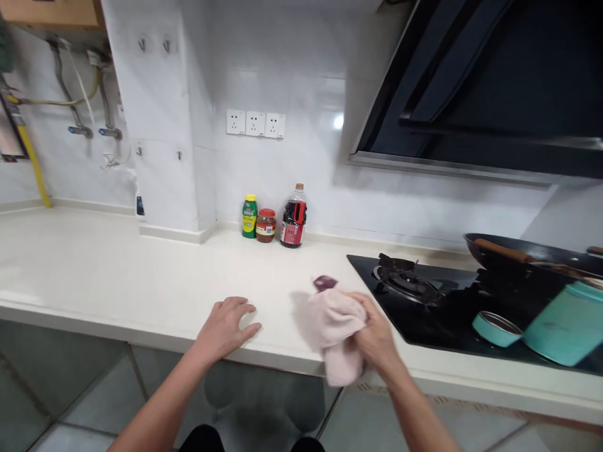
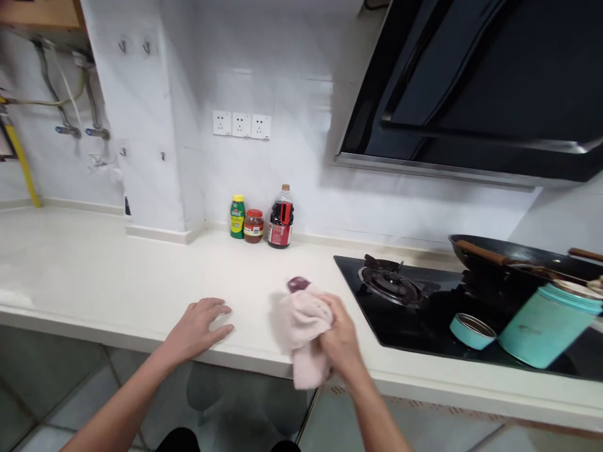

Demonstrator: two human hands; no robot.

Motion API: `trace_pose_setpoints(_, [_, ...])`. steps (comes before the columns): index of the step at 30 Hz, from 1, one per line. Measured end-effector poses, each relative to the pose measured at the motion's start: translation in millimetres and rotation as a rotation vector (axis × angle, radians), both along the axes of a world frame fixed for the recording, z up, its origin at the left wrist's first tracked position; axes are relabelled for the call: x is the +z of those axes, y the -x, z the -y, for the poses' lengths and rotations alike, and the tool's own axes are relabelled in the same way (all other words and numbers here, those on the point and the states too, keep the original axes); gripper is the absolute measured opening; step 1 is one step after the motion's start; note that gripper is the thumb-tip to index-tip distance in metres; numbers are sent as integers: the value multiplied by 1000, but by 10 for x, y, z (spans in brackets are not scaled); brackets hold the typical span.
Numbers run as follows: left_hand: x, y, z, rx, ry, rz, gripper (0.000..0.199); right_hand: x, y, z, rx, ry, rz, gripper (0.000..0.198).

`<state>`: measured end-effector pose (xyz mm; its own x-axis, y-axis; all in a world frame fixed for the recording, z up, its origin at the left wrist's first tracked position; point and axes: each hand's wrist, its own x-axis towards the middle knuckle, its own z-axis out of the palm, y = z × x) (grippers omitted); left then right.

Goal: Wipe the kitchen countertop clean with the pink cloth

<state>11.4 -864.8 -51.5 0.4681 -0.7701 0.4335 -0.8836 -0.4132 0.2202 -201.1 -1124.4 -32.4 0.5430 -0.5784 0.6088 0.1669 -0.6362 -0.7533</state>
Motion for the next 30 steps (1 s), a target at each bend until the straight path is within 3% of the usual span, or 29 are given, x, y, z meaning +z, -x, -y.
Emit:
trace_pose_setpoints(3, [18,35,-15,4,6,-17,35,48,201,462,-211,197,-131,48])
trace_pose_setpoints(7, [29,65,-37,-3,49,-60,40,-201,226,799,-369,401,-632,66])
trace_pose_setpoints(10, [29,76,-47,-7,87,-90,47,-382,24,686,-431,447,-938,77])
trace_pose_setpoints(13, [16,72,-43,-8,126,-120,51,-335,-307,283,-357,414,-1072,77])
trace_pose_setpoints(18, [-12,-6,-28,18,207,-176,51,-73,-931,-796,76,468,-903,73])
trace_pose_setpoints(20, [-16,-72,-35,16,266,-219,49,-34,-1100,-1196,258,517,-804,72])
trace_pose_setpoints(22, [-15,-143,-51,4,352,-289,49,-33,-1176,-1459,350,574,-720,71])
trace_pose_setpoints(26, [-16,-214,-74,7,398,-343,51,-73,-1023,-1477,355,636,-594,50])
trace_pose_setpoints(30, [-16,-157,-74,39,225,-254,48,-164,-527,-1018,273,649,-613,55])
